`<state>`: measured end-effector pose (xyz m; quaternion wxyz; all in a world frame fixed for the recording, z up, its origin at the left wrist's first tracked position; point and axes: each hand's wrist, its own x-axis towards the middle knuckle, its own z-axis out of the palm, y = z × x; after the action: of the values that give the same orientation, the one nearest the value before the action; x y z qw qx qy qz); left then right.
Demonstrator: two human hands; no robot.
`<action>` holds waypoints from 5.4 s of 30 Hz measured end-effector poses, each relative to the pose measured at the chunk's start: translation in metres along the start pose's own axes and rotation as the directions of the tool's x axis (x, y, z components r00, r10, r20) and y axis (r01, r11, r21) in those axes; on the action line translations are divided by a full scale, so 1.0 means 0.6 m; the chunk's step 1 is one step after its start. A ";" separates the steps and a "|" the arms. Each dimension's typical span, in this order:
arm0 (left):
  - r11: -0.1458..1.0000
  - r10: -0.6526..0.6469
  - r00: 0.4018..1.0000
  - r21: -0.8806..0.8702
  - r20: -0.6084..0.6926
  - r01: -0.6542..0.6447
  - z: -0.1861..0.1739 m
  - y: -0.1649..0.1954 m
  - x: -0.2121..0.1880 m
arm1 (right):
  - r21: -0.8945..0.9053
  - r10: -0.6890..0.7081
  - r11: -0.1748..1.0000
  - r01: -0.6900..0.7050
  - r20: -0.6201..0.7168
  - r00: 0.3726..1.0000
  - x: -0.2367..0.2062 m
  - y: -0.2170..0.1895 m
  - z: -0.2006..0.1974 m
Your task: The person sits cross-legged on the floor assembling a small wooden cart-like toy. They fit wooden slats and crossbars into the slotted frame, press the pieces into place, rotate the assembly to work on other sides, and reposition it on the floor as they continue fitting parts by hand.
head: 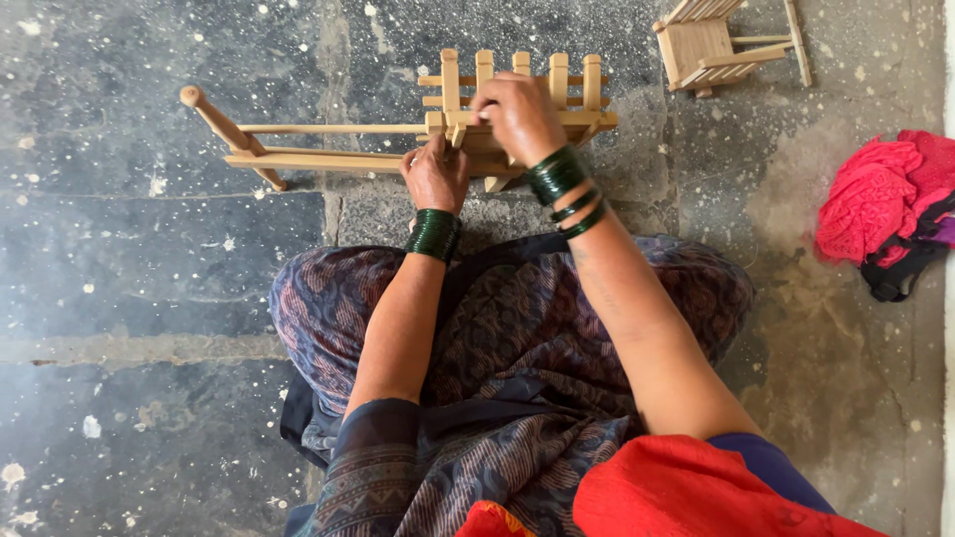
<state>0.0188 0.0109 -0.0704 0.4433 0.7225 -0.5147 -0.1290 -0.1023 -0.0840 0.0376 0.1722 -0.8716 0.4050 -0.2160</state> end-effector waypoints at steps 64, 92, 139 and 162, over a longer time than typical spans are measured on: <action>1.000 -0.001 0.999 0.005 0.043 0.000 -0.002 -0.008 0.002 | -0.181 -0.037 0.983 0.000 -0.202 0.979 0.044 0.009 -0.020; 1.000 0.008 1.000 -0.022 0.026 -0.008 0.000 -0.017 0.008 | -0.183 0.105 0.976 -0.121 -0.096 0.990 0.002 0.066 -0.060; 0.999 0.006 1.000 -0.041 0.030 -0.005 -0.004 -0.017 0.014 | -0.106 0.228 0.958 -0.265 -0.276 0.934 -0.108 0.118 -0.128; 0.998 0.019 0.999 -0.064 0.034 -0.017 -0.008 -0.014 0.012 | -0.219 0.230 0.938 -0.268 -0.183 0.956 -0.085 0.099 -0.091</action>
<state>0.0303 0.0081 -0.0720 0.4583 0.7009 -0.5244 -0.1539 -0.1975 -0.0876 0.0438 0.0593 -0.8083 0.5475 -0.2085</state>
